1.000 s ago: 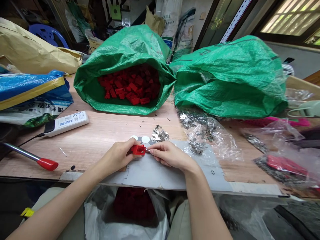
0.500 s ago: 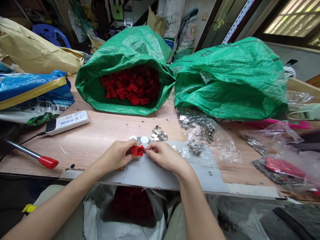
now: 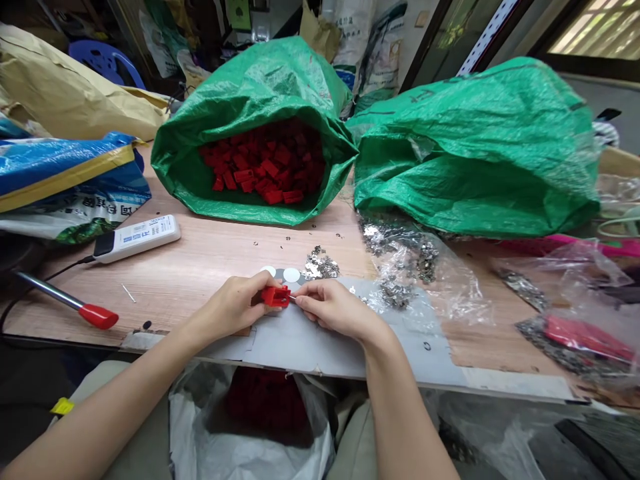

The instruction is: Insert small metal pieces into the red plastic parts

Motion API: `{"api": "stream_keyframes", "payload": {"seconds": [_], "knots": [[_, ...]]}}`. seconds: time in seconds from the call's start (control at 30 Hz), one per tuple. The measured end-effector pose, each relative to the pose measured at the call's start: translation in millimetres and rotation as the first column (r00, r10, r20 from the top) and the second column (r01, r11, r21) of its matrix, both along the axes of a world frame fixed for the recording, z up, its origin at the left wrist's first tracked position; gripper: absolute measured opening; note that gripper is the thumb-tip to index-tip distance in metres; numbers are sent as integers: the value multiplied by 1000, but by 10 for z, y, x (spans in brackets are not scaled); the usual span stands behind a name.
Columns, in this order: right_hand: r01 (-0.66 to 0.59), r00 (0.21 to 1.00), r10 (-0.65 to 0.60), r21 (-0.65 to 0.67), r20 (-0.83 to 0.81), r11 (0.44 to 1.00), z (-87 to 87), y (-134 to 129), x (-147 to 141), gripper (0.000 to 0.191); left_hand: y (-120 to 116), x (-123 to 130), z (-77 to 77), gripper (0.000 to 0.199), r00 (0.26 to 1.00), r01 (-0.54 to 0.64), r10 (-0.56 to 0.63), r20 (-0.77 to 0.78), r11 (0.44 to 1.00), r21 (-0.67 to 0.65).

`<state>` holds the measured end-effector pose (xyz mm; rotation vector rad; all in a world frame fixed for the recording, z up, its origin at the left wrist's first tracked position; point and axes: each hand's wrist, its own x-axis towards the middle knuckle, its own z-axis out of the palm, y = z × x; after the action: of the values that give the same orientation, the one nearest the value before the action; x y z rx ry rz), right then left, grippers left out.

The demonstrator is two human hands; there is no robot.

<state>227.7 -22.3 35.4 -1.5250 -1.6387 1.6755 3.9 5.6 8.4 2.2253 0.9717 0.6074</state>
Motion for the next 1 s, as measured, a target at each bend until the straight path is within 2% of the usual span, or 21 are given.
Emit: {"api": "stream_keyframes", "payload": {"seconds": [0.13, 0.3, 0.37, 0.53, 0.6, 0.73, 1.0], "knots": [[-6, 999, 4, -35, -39, 999, 8, 18, 29, 32, -3, -2, -9, 18, 1000, 3, -3, 7, 1000, -5], [-4, 1000, 4, -4, 10, 1000, 0, 7, 2, 31, -4, -10, -10, 18, 1000, 13, -12, -17, 999, 38], [-3, 999, 1, 42, 53, 999, -5, -14, -30, 28, 0, -8, -7, 16, 999, 25, -22, -29, 997, 72], [32, 977, -84, 258, 195, 966, -8, -76, -110, 20, 7, 8, 2, 14, 998, 25, -15, -67, 990, 139], [54, 982, -93, 227, 163, 972, -11, -84, -111, 22, 6, 8, 10, 13, 998, 24, -17, -60, 992, 123], [71, 997, -71, 25, 2, 997, -21, -66, -66, 35, 2, -11, 16, 14, 999, 41, -39, -29, 995, 92], [115, 993, -115, 20, 14, 993, -22, -56, -97, 33, 0, -7, 13, 14, 999, 34, -31, -31, 995, 97]]}}
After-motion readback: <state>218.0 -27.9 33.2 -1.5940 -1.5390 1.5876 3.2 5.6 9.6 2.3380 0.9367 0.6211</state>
